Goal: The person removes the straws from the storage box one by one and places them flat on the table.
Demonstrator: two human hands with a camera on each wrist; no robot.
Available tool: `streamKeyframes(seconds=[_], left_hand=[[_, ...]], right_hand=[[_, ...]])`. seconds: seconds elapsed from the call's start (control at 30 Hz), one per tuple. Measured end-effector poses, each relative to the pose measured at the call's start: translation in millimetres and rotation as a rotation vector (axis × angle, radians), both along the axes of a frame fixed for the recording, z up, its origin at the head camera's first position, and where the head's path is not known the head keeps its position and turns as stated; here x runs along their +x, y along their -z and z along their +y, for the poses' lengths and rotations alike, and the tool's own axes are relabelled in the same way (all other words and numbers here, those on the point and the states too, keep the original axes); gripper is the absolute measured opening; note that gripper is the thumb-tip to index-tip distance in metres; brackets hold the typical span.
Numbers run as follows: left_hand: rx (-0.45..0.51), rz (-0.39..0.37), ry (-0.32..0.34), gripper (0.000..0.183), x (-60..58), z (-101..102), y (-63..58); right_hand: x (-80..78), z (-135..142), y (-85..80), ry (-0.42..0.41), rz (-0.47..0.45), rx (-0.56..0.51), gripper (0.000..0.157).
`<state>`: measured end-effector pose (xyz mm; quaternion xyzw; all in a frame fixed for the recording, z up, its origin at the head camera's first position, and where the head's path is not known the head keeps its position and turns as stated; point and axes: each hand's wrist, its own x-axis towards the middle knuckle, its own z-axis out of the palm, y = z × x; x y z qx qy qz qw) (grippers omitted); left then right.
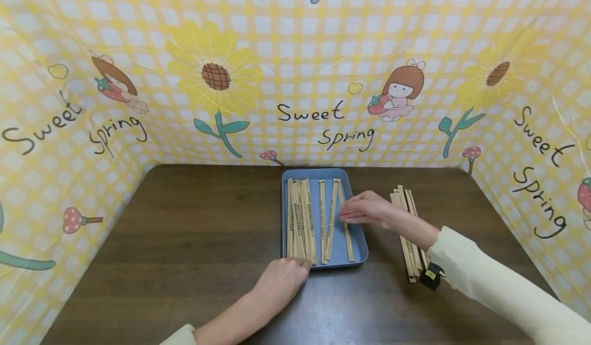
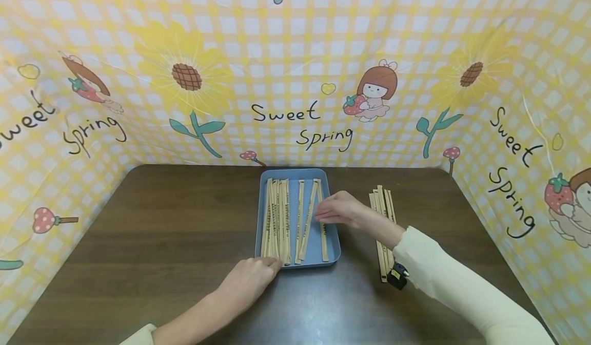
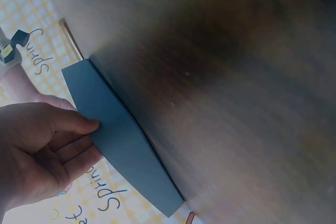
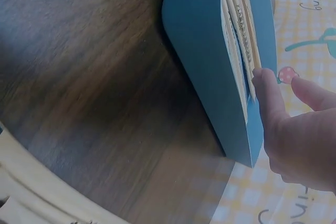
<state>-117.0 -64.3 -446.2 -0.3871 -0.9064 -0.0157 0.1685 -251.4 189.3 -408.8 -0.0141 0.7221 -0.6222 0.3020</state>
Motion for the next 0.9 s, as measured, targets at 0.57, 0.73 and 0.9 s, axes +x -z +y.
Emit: streamKeyframes(seconds=[0.57, 0.73, 0.9], left_hand=[[-0.006, -0.001, -0.002, 0.012, 1.5, -1, -1.7], [-0.010, 0.003, -0.002, 0.012, 2.1, -1, -2.0], [-0.019, 0.002, -0.007, 0.012, 2.4, -1, -2.0]], right_hand=[[-12.3, -23, 12.6, 0.041, 0.020, 0.097, 0.032], [-14.1, -26, 12.3, 0.072, 0.016, 0.139, 0.031], [-17.6, -30, 15.9, 0.081, 0.014, 0.164, 0.029]])
